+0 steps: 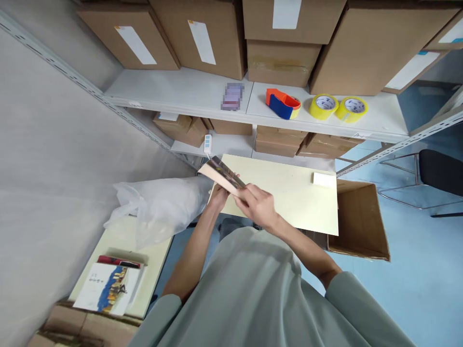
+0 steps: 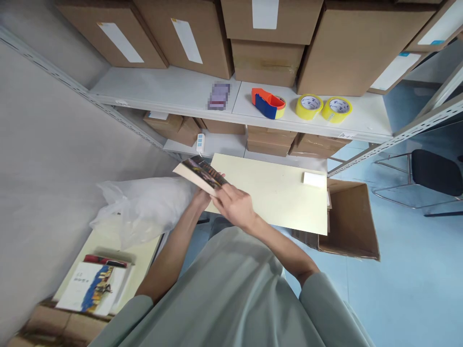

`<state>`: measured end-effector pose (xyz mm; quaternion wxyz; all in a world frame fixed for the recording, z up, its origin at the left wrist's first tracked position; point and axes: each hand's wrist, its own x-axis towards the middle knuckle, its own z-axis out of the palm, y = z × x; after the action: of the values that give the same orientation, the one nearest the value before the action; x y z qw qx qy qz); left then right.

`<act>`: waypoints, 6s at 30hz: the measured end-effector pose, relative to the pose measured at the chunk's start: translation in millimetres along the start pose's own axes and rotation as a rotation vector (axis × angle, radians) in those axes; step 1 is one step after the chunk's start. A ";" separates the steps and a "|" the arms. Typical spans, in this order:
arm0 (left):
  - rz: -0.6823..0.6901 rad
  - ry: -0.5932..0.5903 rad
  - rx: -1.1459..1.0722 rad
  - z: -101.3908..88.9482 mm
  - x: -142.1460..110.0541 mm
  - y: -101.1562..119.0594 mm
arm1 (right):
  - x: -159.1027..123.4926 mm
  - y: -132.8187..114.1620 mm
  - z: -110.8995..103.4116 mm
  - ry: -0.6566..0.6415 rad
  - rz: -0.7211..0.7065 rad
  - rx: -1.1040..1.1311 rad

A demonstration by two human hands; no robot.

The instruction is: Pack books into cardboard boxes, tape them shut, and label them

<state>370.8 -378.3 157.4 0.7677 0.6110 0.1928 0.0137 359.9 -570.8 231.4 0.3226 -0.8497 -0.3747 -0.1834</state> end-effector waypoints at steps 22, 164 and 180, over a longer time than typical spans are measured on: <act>0.386 0.227 0.442 -39.3 -68.4 44.4 | -51.9 85.3 -14.7 0.093 0.381 0.505; 0.056 0.530 0.165 -423.0 -73.1 -61.2 | 138.2 -239.9 224.0 -0.475 0.130 0.393; 0.294 0.576 -0.148 -426.2 -167.7 -0.7 | 133.7 -270.3 285.1 -0.831 0.213 0.529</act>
<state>82.2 -24.0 127.2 0.7138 0.5457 0.3102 0.3105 262.9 -167.9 209.8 0.3676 -0.7735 -0.4161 0.3056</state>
